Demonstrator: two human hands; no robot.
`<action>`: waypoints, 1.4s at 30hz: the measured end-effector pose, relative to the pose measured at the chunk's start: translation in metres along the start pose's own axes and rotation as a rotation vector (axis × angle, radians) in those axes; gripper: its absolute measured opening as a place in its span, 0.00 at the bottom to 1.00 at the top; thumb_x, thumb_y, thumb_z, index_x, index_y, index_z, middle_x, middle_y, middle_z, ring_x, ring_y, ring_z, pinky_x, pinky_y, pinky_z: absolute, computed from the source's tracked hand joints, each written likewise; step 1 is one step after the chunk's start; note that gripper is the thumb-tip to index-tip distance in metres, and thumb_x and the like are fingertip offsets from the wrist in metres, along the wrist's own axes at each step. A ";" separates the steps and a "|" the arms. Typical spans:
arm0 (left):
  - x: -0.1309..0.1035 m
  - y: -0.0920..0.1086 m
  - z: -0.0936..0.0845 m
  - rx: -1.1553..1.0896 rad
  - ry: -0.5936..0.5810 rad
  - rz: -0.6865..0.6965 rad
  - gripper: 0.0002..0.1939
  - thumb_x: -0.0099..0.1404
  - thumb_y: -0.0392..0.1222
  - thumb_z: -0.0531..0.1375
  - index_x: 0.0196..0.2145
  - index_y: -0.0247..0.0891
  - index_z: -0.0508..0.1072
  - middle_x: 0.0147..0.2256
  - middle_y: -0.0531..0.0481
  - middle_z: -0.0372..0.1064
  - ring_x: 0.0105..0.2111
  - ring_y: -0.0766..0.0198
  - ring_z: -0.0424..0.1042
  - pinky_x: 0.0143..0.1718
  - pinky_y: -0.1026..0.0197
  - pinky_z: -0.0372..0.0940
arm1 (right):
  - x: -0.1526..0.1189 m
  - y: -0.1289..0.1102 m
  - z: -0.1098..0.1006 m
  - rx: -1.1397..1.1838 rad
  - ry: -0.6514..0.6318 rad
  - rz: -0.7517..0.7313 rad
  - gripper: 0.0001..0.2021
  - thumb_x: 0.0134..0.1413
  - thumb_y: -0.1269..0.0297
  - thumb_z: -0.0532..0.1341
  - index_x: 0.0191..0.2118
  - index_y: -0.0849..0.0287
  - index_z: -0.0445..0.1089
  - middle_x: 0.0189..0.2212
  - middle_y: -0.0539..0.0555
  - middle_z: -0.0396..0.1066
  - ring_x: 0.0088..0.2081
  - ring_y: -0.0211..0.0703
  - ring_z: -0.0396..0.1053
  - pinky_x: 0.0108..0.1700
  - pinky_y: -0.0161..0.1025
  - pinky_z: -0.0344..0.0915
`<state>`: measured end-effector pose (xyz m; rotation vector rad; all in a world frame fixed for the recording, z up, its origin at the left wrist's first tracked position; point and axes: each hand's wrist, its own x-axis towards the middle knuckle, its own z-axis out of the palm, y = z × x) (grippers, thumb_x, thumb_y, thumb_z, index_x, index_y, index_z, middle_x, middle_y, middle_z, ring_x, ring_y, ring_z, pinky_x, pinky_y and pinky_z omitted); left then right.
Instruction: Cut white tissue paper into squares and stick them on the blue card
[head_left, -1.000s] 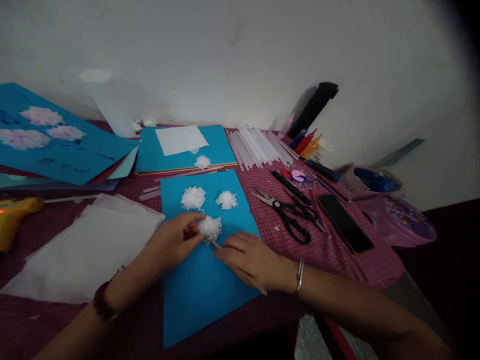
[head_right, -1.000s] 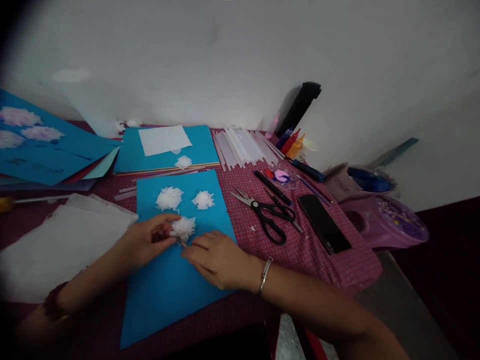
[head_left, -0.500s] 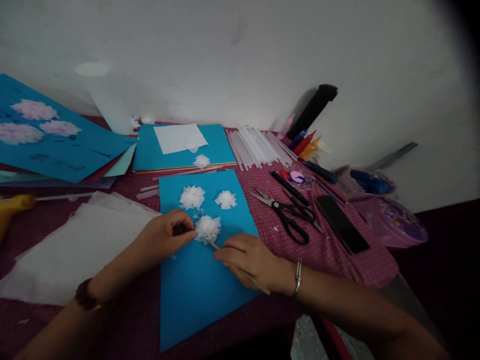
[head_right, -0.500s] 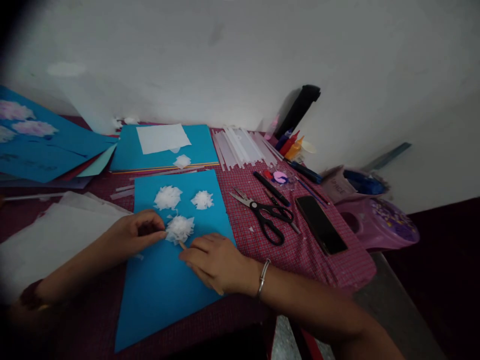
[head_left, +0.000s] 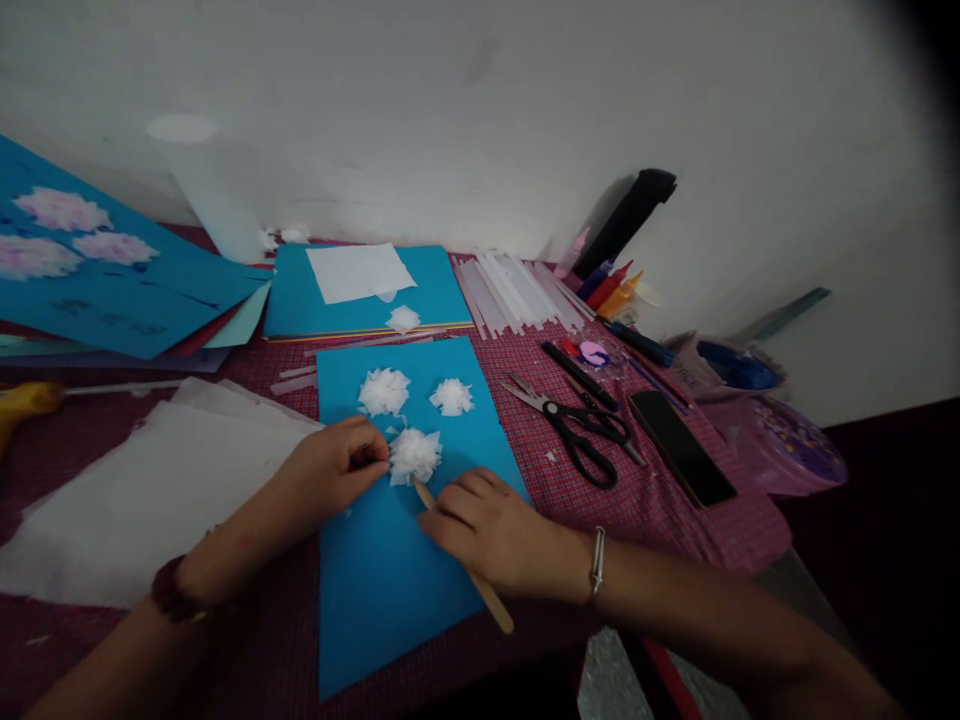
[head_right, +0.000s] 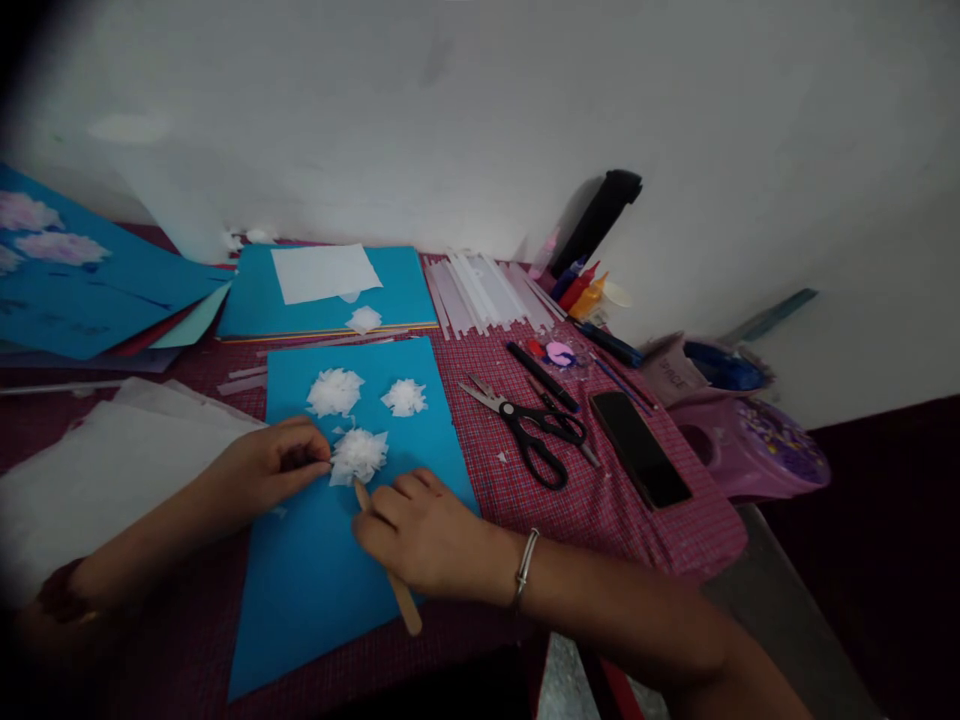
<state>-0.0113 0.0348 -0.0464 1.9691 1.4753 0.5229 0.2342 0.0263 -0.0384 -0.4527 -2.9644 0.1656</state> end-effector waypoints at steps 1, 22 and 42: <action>0.000 0.001 0.000 0.017 -0.016 0.016 0.05 0.57 0.40 0.57 0.25 0.40 0.69 0.27 0.53 0.64 0.28 0.64 0.65 0.30 0.62 0.59 | 0.000 -0.002 -0.001 -0.015 -0.009 0.007 0.10 0.65 0.69 0.51 0.47 0.63 0.66 0.34 0.56 0.67 0.36 0.46 0.61 0.40 0.44 0.60; 0.001 0.004 0.003 0.151 -0.004 0.114 0.13 0.44 0.41 0.63 0.19 0.41 0.58 0.23 0.55 0.57 0.26 0.63 0.59 0.27 0.61 0.50 | 0.009 -0.018 0.007 -0.191 -0.027 0.050 0.09 0.64 0.71 0.50 0.45 0.63 0.66 0.41 0.61 0.68 0.33 0.46 0.64 0.39 0.48 0.62; -0.002 0.004 -0.003 0.081 -0.149 0.060 0.04 0.55 0.40 0.59 0.24 0.39 0.69 0.29 0.50 0.65 0.33 0.58 0.65 0.34 0.58 0.58 | -0.031 0.002 -0.005 0.637 0.311 0.275 0.12 0.67 0.64 0.48 0.48 0.58 0.66 0.40 0.56 0.71 0.43 0.40 0.67 0.46 0.41 0.65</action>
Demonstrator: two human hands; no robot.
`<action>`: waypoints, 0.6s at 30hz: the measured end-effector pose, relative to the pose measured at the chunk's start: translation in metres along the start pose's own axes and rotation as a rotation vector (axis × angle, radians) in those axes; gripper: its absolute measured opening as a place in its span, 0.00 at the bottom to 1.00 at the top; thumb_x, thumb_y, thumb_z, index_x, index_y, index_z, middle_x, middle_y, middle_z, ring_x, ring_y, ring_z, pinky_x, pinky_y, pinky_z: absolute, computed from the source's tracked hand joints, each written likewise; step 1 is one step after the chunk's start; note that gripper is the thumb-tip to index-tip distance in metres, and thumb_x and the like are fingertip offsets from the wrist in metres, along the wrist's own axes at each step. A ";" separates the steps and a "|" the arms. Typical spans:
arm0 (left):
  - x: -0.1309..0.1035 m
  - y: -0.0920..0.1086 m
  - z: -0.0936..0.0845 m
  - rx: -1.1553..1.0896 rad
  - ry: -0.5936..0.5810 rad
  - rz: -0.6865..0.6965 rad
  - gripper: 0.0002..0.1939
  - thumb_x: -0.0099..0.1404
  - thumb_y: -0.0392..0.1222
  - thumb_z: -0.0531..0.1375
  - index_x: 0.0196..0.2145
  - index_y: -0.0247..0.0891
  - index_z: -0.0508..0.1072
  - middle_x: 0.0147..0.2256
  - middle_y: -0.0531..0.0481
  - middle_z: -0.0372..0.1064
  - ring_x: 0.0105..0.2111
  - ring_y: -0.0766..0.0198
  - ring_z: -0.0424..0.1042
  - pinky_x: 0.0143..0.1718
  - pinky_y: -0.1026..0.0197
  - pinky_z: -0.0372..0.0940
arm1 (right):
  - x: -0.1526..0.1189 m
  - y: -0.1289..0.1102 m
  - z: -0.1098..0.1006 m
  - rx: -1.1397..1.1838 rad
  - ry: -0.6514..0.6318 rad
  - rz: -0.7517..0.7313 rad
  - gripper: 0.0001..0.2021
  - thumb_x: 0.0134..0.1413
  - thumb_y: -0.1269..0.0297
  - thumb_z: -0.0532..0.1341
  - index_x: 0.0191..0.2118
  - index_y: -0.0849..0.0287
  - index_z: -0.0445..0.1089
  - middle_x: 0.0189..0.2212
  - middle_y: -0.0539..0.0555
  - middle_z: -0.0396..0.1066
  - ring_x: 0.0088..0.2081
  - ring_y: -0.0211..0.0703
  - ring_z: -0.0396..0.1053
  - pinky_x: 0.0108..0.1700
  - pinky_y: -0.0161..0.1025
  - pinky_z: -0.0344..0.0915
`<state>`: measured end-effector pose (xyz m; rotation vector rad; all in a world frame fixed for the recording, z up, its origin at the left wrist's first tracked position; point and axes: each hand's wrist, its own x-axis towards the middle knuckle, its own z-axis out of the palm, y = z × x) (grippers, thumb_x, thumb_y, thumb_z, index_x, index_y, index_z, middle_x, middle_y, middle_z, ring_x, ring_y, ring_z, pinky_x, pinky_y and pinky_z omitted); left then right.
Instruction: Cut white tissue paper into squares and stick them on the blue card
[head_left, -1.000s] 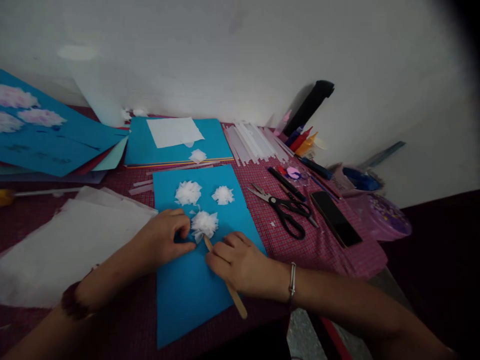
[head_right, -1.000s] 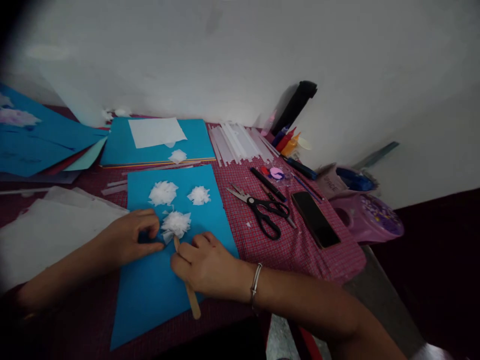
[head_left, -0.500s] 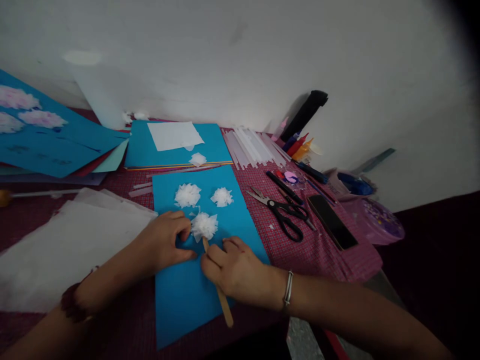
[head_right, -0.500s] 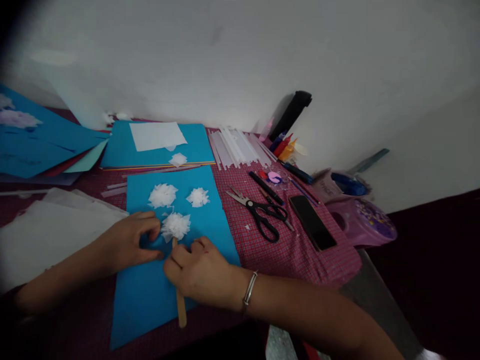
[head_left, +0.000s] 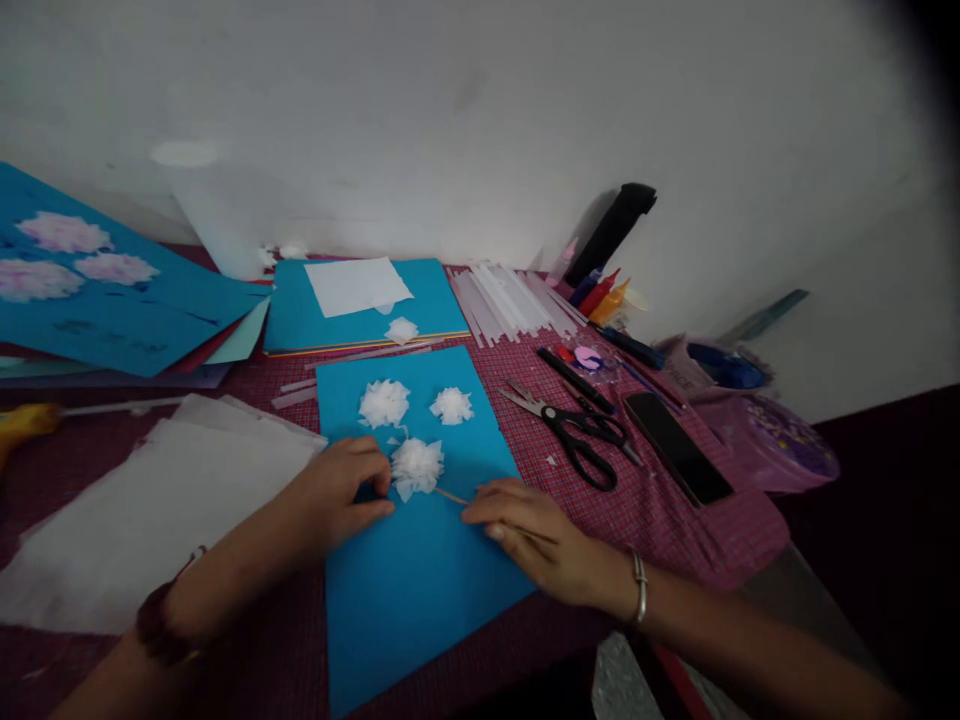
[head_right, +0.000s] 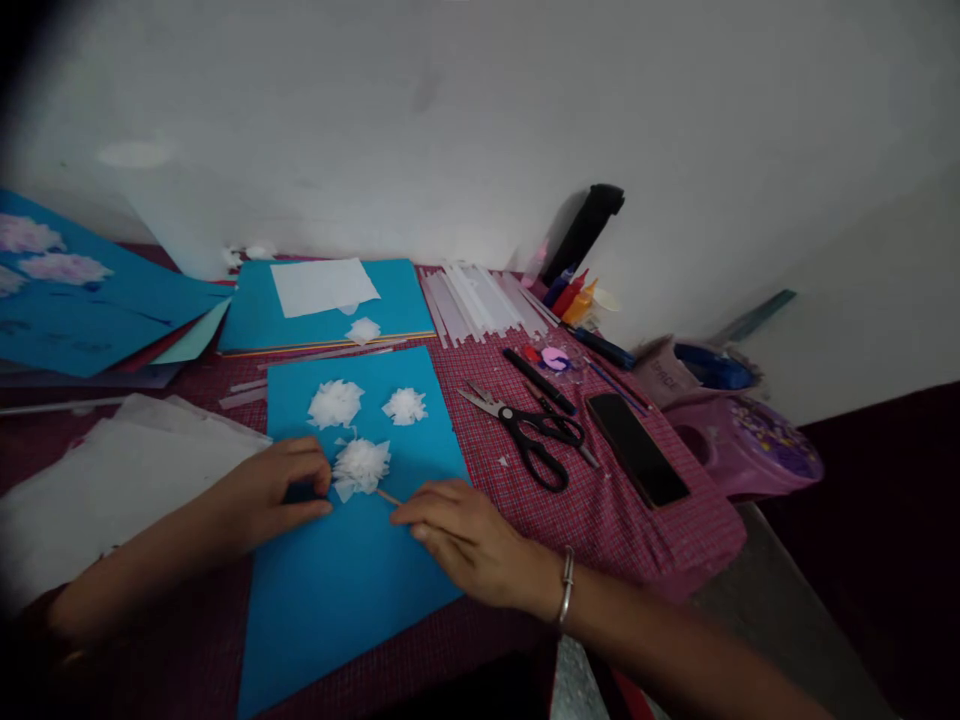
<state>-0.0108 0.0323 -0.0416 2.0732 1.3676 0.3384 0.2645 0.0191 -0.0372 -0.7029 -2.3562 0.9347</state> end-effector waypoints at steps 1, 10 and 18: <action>0.000 0.000 0.000 -0.007 0.009 -0.002 0.04 0.54 0.40 0.60 0.24 0.39 0.69 0.29 0.50 0.65 0.32 0.58 0.65 0.34 0.58 0.58 | -0.002 0.000 -0.002 0.064 0.022 0.036 0.12 0.67 0.64 0.48 0.47 0.58 0.67 0.39 0.55 0.71 0.43 0.39 0.68 0.45 0.40 0.66; -0.018 -0.014 -0.022 -0.655 0.022 -0.242 0.09 0.62 0.49 0.57 0.33 0.43 0.71 0.31 0.53 0.69 0.32 0.63 0.67 0.33 0.61 0.63 | 0.014 0.002 -0.012 0.249 -0.012 0.149 0.11 0.65 0.66 0.51 0.44 0.59 0.70 0.36 0.53 0.71 0.37 0.36 0.68 0.41 0.36 0.66; -0.009 -0.010 -0.003 -0.449 0.107 -0.269 0.16 0.56 0.44 0.62 0.44 0.43 0.70 0.35 0.51 0.68 0.29 0.64 0.67 0.28 0.62 0.65 | 0.045 0.019 0.003 0.676 0.284 0.359 0.16 0.65 0.53 0.51 0.41 0.61 0.67 0.30 0.52 0.70 0.27 0.35 0.67 0.31 0.34 0.65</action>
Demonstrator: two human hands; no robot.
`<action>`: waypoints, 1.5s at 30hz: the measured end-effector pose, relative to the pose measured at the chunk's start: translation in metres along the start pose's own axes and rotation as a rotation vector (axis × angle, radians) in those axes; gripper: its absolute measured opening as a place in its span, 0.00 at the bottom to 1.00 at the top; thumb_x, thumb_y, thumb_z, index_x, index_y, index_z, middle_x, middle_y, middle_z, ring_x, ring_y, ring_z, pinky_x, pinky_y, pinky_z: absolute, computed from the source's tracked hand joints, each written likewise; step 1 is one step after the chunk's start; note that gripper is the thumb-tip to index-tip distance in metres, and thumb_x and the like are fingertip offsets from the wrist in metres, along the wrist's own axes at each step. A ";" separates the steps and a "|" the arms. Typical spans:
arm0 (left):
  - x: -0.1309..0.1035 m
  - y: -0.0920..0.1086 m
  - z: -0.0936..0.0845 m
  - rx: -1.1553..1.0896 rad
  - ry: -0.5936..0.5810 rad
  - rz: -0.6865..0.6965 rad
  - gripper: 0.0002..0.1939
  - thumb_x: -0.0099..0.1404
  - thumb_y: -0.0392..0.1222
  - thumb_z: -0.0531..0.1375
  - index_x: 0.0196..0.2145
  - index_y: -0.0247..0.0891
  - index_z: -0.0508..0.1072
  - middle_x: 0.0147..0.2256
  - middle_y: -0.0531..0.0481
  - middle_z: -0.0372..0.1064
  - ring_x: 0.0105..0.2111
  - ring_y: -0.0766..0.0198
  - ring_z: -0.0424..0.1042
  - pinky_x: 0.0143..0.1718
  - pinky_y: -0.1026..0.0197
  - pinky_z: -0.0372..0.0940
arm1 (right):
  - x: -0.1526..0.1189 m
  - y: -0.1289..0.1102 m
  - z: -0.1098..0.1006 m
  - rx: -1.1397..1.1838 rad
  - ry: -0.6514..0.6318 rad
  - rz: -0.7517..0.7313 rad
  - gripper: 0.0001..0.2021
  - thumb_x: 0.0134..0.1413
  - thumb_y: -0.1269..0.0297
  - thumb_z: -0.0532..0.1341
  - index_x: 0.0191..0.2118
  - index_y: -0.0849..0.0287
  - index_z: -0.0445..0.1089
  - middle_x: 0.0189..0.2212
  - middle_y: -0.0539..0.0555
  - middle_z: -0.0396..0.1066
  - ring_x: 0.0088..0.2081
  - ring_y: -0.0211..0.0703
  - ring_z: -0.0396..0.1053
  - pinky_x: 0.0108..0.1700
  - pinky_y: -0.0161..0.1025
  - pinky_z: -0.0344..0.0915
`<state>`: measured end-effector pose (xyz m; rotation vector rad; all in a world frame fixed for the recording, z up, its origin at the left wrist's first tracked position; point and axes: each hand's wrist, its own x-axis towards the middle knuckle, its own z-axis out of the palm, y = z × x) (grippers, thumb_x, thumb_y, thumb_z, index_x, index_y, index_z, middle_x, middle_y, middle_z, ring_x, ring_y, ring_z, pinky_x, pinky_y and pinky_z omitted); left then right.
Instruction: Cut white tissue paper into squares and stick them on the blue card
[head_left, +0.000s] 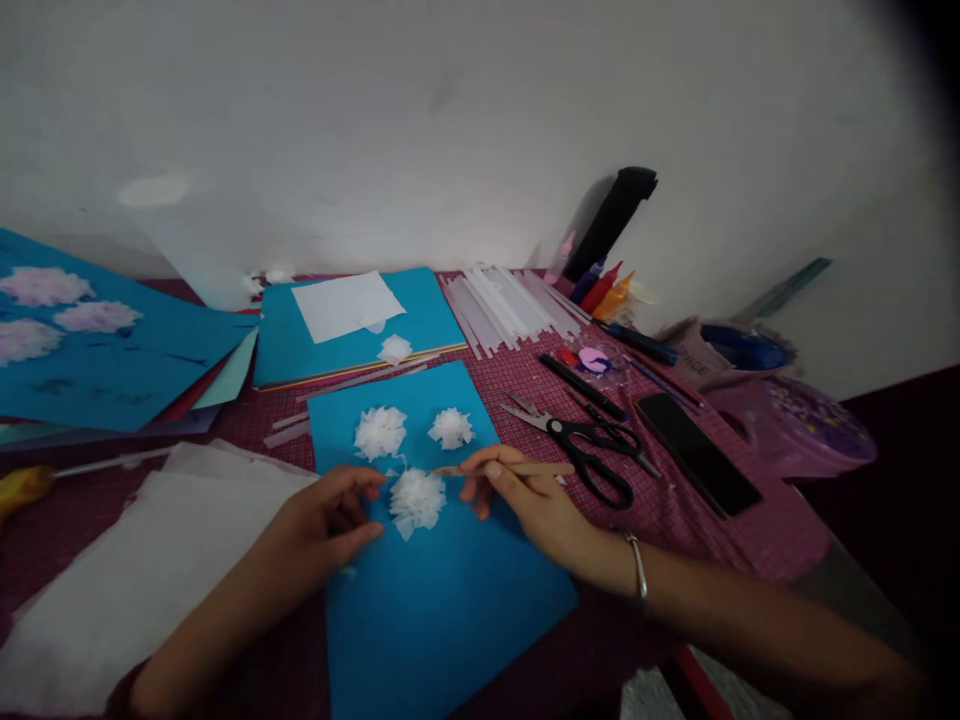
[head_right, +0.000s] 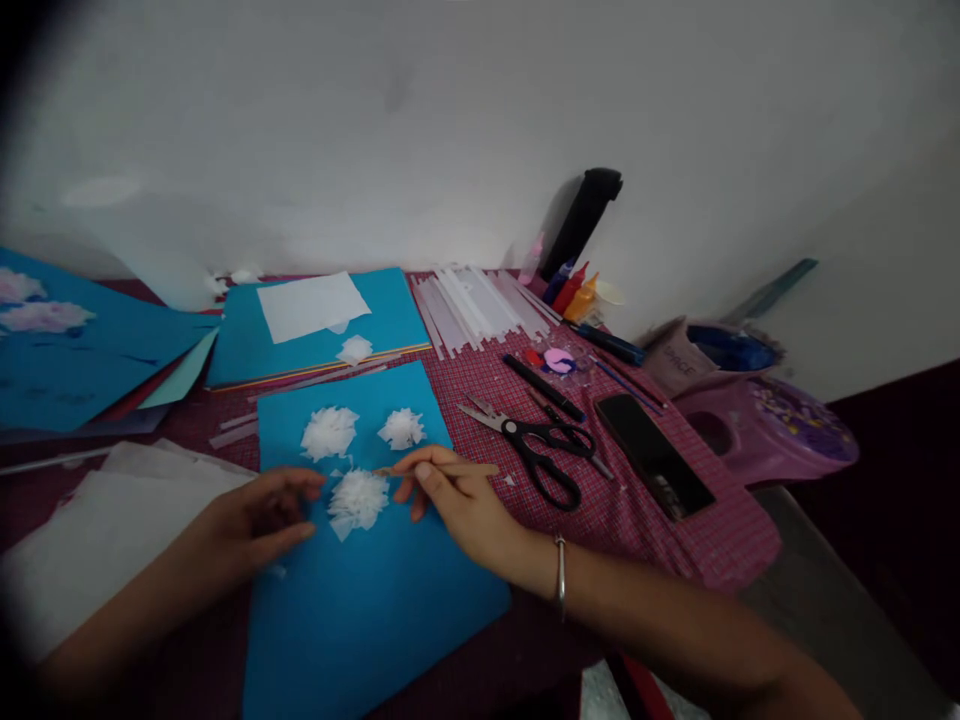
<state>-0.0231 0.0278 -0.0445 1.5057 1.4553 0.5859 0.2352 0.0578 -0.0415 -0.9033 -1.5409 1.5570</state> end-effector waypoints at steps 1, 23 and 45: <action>0.000 0.002 0.003 0.086 0.003 0.025 0.19 0.55 0.42 0.62 0.46 0.44 0.69 0.36 0.51 0.68 0.28 0.64 0.67 0.28 0.62 0.65 | 0.002 0.002 0.002 0.027 -0.004 0.001 0.16 0.65 0.53 0.51 0.41 0.62 0.67 0.30 0.52 0.70 0.27 0.35 0.67 0.31 0.34 0.66; 0.003 -0.001 0.008 0.245 0.015 0.234 0.18 0.59 0.33 0.51 0.47 0.40 0.69 0.37 0.50 0.67 0.26 0.67 0.68 0.27 0.64 0.63 | -0.011 0.001 0.016 -0.897 -0.398 -0.659 0.09 0.63 0.69 0.50 0.42 0.61 0.66 0.29 0.55 0.71 0.33 0.41 0.67 0.38 0.40 0.66; 0.027 0.010 0.021 0.335 0.110 0.213 0.07 0.59 0.44 0.58 0.27 0.39 0.70 0.27 0.54 0.64 0.26 0.65 0.67 0.28 0.63 0.60 | -0.007 0.003 0.005 -0.297 -0.249 -0.160 0.12 0.65 0.64 0.50 0.41 0.60 0.70 0.31 0.52 0.70 0.32 0.36 0.68 0.36 0.34 0.65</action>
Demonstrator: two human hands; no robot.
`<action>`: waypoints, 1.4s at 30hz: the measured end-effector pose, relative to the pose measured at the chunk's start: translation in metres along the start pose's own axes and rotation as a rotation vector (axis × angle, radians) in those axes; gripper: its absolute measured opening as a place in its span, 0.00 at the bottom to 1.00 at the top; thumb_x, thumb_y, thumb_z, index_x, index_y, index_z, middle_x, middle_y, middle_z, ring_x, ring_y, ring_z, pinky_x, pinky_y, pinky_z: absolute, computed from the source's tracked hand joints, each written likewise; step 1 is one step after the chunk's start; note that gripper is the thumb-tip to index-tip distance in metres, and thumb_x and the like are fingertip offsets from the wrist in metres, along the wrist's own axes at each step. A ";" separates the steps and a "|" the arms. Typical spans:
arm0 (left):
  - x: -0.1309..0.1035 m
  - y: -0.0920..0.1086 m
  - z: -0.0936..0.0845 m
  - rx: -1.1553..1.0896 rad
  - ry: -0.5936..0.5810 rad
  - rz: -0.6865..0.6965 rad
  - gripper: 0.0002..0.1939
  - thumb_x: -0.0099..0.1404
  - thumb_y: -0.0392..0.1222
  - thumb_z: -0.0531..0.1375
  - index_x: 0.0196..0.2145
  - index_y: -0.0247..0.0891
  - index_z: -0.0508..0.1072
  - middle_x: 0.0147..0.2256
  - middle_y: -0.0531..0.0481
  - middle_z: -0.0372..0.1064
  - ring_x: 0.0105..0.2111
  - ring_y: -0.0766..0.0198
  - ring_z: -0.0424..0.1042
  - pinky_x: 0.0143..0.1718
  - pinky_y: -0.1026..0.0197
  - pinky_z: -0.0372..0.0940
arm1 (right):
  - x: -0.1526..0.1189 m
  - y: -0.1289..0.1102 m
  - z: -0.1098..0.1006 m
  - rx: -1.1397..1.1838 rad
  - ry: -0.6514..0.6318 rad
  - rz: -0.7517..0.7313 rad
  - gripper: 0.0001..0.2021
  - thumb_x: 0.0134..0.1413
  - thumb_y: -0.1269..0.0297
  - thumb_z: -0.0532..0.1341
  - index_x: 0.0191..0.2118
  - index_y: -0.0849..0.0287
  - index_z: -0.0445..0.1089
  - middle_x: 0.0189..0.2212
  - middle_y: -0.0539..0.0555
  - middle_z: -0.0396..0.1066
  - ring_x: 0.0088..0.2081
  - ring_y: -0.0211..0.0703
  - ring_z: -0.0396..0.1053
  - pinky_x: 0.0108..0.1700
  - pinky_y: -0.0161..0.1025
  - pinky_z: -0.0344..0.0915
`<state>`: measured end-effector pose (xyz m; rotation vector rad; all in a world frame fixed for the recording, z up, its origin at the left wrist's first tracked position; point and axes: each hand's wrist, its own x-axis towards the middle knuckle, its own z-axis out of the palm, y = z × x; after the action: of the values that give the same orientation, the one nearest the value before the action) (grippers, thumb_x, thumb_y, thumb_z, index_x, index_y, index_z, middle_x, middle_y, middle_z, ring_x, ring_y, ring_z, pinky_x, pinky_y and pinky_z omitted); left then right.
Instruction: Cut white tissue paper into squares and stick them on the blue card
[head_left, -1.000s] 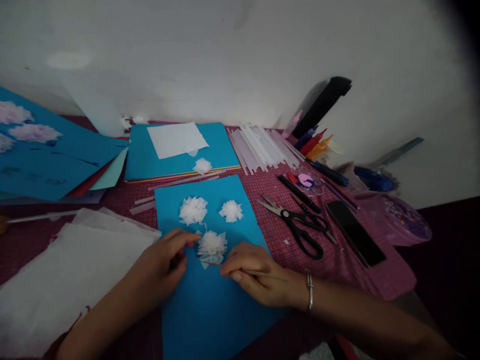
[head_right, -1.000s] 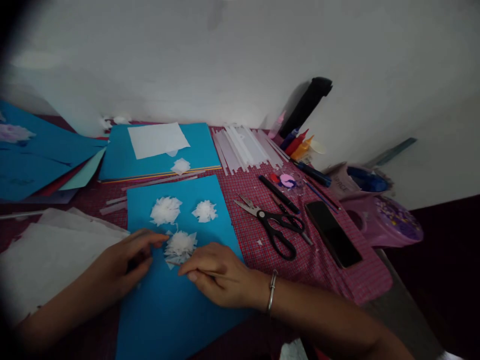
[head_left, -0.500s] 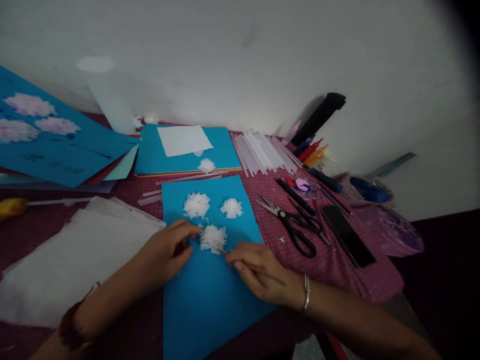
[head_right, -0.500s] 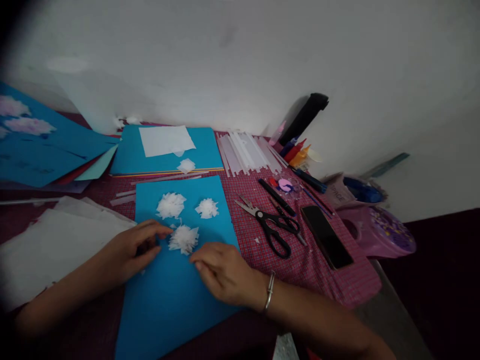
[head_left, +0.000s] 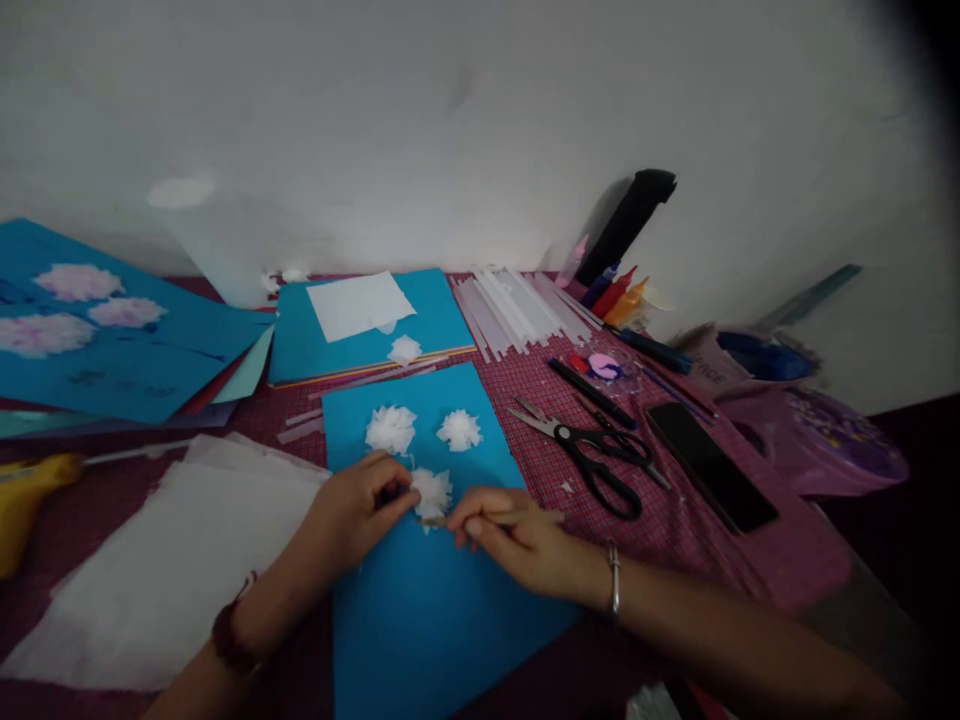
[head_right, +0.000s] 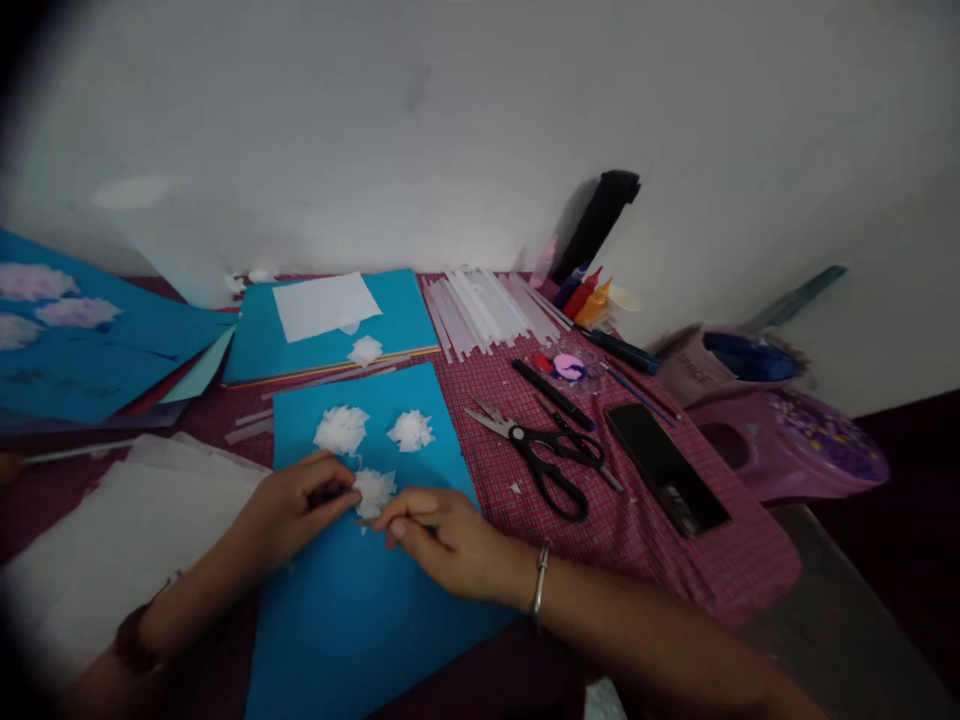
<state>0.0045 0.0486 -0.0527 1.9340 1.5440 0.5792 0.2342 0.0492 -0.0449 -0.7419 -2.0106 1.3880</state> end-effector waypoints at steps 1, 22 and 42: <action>-0.002 0.001 0.001 -0.008 0.011 -0.007 0.06 0.59 0.43 0.59 0.27 0.39 0.70 0.27 0.54 0.65 0.26 0.65 0.67 0.28 0.63 0.60 | 0.000 -0.001 0.000 -0.069 -0.028 -0.042 0.12 0.64 0.66 0.50 0.42 0.60 0.70 0.33 0.53 0.71 0.34 0.36 0.68 0.38 0.34 0.65; 0.162 -0.036 -0.073 0.322 0.087 0.215 0.14 0.56 0.36 0.57 0.41 0.39 0.74 0.43 0.43 0.74 0.46 0.53 0.70 0.51 0.50 0.63 | 0.020 0.047 0.013 -0.155 -0.230 -0.039 0.12 0.61 0.58 0.56 0.33 0.55 0.74 0.25 0.47 0.72 0.26 0.34 0.67 0.23 0.27 0.57; 0.099 0.011 -0.095 -0.330 0.263 -0.104 0.11 0.60 0.49 0.59 0.30 0.38 0.68 0.25 0.55 0.69 0.25 0.65 0.70 0.30 0.63 0.67 | 0.004 0.005 -0.003 -0.158 -0.045 -0.117 0.12 0.62 0.69 0.50 0.42 0.61 0.71 0.33 0.54 0.73 0.34 0.38 0.69 0.38 0.34 0.66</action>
<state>-0.0272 0.1604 0.0221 1.5673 1.5784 1.0061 0.2347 0.0556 -0.0478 -0.6534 -2.1812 1.1999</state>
